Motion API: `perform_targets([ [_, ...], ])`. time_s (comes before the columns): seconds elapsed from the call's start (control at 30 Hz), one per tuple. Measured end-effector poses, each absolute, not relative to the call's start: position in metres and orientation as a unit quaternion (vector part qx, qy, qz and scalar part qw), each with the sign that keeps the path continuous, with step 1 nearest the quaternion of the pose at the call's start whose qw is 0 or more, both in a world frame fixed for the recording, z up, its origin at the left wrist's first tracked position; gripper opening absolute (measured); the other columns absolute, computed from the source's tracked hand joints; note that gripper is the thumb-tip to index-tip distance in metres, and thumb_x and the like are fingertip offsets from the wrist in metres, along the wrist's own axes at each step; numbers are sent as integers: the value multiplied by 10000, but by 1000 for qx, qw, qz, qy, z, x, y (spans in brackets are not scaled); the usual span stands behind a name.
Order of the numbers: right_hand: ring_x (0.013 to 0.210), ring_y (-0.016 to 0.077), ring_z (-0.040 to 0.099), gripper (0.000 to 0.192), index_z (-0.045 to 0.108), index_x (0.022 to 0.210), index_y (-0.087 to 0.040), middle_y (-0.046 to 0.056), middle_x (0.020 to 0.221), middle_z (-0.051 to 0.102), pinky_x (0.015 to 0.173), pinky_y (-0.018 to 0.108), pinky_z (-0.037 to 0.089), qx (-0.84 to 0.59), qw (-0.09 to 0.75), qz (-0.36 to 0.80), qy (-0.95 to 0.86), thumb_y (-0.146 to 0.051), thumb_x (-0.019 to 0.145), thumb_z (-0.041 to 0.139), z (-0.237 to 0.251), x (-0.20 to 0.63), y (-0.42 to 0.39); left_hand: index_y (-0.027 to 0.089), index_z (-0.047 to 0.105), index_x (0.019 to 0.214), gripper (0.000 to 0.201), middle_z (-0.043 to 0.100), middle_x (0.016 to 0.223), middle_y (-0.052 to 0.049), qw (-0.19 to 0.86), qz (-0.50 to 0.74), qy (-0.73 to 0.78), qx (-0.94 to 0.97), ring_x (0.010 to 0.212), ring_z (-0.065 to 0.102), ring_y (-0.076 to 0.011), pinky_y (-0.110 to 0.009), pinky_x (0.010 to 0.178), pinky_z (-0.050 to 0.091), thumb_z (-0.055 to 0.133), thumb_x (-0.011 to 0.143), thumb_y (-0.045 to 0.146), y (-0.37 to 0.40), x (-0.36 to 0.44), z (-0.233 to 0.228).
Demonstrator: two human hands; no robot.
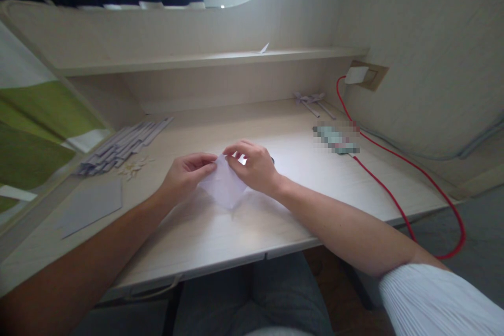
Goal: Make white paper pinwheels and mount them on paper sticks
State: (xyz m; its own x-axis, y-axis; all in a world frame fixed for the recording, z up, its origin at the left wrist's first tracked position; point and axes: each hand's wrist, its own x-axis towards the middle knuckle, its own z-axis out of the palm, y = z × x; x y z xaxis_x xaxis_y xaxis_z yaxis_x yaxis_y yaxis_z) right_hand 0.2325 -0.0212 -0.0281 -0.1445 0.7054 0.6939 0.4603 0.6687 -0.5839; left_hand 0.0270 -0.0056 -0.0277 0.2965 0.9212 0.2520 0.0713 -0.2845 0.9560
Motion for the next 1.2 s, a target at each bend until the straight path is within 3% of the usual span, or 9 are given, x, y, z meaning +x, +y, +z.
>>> perform_targets([
  [0.23,795,151,702,166,800,939,-205,31,926,784,710,279,526,-380,504,103,-769,-137,910,652,-26,232,-25,154,837,918,245,775,806,-60,454,462,378,661,688,642,-159,-252,625,459,840,734,315,-5,27,-28],
  [0.47,805,170,705,100,790,947,-206,43,931,780,725,311,546,-382,497,140,-767,-269,920,717,-23,232,-27,167,845,917,238,778,807,-60,458,460,375,662,681,647,-157,-249,616,471,835,737,321,-9,29,-26],
  [0.73,814,168,710,110,770,998,-213,43,960,782,699,298,542,-389,516,132,-752,-209,918,695,-25,231,-26,158,842,904,263,763,761,-50,458,465,385,653,635,629,-150,-251,586,460,850,699,322,-9,29,-25],
  [1.2,811,173,702,67,786,895,-218,38,909,767,701,296,532,-384,505,122,-763,-223,899,719,-21,231,-29,166,844,872,243,754,757,-55,454,467,387,653,645,626,-156,-258,588,462,850,692,329,-11,30,-24],
])
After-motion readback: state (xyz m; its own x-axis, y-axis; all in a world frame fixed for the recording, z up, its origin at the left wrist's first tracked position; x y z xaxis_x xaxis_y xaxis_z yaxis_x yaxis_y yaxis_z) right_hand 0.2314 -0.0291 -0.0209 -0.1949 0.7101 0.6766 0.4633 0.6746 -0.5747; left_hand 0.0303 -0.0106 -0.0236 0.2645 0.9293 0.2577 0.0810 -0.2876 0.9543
